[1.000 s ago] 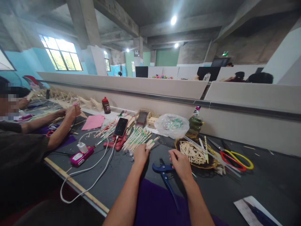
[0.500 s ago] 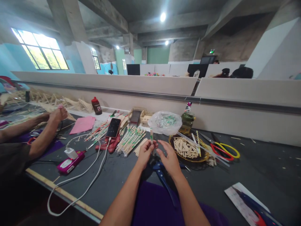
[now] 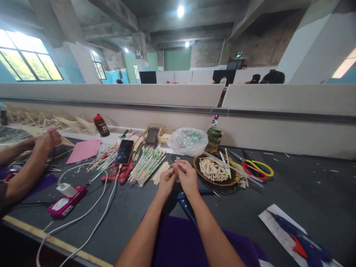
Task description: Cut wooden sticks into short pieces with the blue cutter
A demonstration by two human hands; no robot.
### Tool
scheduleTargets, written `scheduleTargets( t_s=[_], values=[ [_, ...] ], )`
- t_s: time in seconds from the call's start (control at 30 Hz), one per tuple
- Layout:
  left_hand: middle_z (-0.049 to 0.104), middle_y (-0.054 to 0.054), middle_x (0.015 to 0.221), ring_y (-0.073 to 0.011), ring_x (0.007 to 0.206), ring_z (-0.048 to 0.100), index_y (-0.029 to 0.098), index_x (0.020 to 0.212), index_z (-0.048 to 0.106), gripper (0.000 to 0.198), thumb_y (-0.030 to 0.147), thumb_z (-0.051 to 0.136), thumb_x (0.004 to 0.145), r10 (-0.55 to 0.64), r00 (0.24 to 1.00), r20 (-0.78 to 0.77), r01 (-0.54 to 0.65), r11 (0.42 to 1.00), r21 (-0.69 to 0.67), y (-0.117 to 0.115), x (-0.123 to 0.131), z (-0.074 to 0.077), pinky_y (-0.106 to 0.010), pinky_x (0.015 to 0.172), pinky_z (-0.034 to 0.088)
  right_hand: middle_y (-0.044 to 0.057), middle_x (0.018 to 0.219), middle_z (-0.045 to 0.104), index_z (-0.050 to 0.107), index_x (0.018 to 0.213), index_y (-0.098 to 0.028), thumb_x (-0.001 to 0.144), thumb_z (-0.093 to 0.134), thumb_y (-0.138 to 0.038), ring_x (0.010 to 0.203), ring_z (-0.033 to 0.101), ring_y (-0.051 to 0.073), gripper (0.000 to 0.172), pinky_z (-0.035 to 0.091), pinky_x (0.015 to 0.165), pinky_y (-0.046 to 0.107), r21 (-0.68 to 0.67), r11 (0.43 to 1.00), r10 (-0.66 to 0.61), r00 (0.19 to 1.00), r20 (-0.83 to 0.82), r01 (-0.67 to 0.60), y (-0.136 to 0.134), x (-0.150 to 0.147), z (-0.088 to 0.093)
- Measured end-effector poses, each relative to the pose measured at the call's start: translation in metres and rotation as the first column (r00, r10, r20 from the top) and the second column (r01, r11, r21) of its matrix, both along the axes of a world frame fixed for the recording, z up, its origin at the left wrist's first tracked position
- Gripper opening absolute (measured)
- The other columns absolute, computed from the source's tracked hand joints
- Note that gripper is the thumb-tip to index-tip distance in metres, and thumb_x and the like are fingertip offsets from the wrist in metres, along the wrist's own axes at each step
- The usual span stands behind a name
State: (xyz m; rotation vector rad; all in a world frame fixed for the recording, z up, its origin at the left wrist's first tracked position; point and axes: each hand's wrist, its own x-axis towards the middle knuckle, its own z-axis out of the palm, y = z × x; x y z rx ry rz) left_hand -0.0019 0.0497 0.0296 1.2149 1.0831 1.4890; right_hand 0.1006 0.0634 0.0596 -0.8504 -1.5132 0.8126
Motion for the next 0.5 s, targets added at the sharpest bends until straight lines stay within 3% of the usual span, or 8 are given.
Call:
scheduleTargets(
  t_s=[0.13, 0.3, 0.5],
  values=[
    [0.067, -0.004, 0.072, -0.0180, 0.072, 0.057, 0.012, 0.087, 0.074, 0.044, 0.053, 0.064, 0.074, -0.050, 0.997, -0.053, 0.050, 0.999, 0.005, 0.003, -0.004, -0.009, -0.027, 0.069, 0.043, 0.006, 0.097, 0.066, 0.074, 0.086, -0.022, 0.082, 0.060, -0.028, 0.092, 0.062, 0.019, 0.016, 0.047, 0.084, 0.030, -0.026, 1.000, -0.013, 0.996, 0.087, 0.015, 0.005, 0.001, -0.011],
    [0.068, -0.005, 0.070, -0.0191, 0.072, 0.058, 0.014, 0.082, 0.074, 0.039, 0.050, 0.066, 0.072, 0.000, 0.996, -0.092, 0.000, 1.000, 0.003, 0.004, -0.006, -0.015, -0.028, 0.070, 0.045, 0.007, 0.098, 0.067, 0.075, 0.086, -0.023, 0.080, 0.060, -0.025, 0.090, 0.062, 0.020, 0.016, 0.048, 0.082, 0.033, -0.092, 0.995, -0.018, 0.986, 0.166, 0.034, 0.008, 0.000, -0.026],
    [0.069, -0.004, 0.074, -0.0185, 0.071, 0.059, 0.016, 0.080, 0.075, 0.025, 0.038, 0.073, 0.067, 0.038, 0.999, -0.007, -0.038, 0.999, 0.019, 0.001, -0.002, -0.005, -0.028, 0.071, 0.046, 0.007, 0.100, 0.066, 0.075, 0.088, -0.023, 0.081, 0.060, -0.031, 0.094, 0.062, 0.020, 0.018, 0.048, 0.084, 0.033, -0.064, 0.997, -0.029, 0.995, 0.093, 0.035, 0.005, 0.007, -0.017]
  ],
)
